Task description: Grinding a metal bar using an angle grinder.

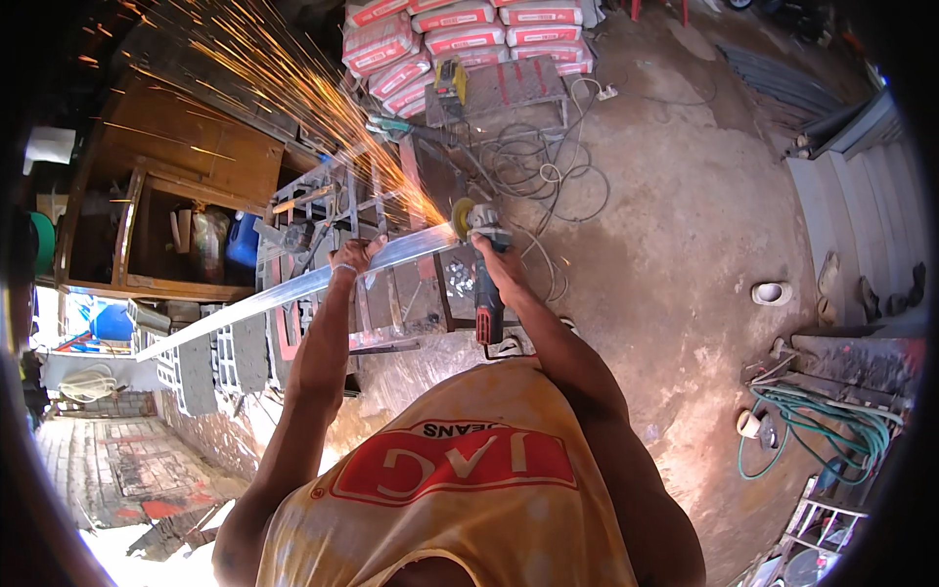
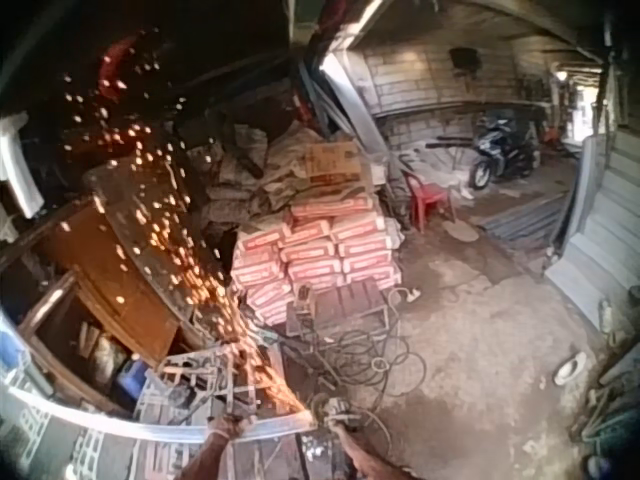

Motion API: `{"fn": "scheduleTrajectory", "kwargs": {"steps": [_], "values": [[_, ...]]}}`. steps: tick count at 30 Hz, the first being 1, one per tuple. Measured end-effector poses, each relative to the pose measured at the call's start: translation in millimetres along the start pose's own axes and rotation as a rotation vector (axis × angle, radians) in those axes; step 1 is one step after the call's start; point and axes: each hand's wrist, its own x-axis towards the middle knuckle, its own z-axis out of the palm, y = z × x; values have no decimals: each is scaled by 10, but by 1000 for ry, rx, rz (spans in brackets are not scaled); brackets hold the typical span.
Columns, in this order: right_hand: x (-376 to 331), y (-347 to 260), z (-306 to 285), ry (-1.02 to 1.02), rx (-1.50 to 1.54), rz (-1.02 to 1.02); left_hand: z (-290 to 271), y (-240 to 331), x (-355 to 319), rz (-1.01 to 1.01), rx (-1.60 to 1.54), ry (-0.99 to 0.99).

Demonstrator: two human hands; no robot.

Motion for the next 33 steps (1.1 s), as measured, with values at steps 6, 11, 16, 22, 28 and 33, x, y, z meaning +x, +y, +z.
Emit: {"fn": "scheduleTrajectory", "kwargs": {"steps": [6, 11, 16, 22, 28, 33], "values": [[-6, 68, -27, 26, -20, 41, -1, -60, 42, -19, 3, -39], [54, 128, 0, 61, 2, 61, -34, -46, -7, -7, -24, -39], [39, 128, -25, 38, 9, 54, -50, -3, -33, -3, -31, -56], [43, 155, 15, 45, 29, 49, 1, -96, 11, 12, -45, -3], [-5, 205, -24, 89, 1, 90, -20, -36, -9, 9, -20, -11], [16, 207, -29, 62, -7, 29, -18, -5, -1, 10, 7, -12]]}}
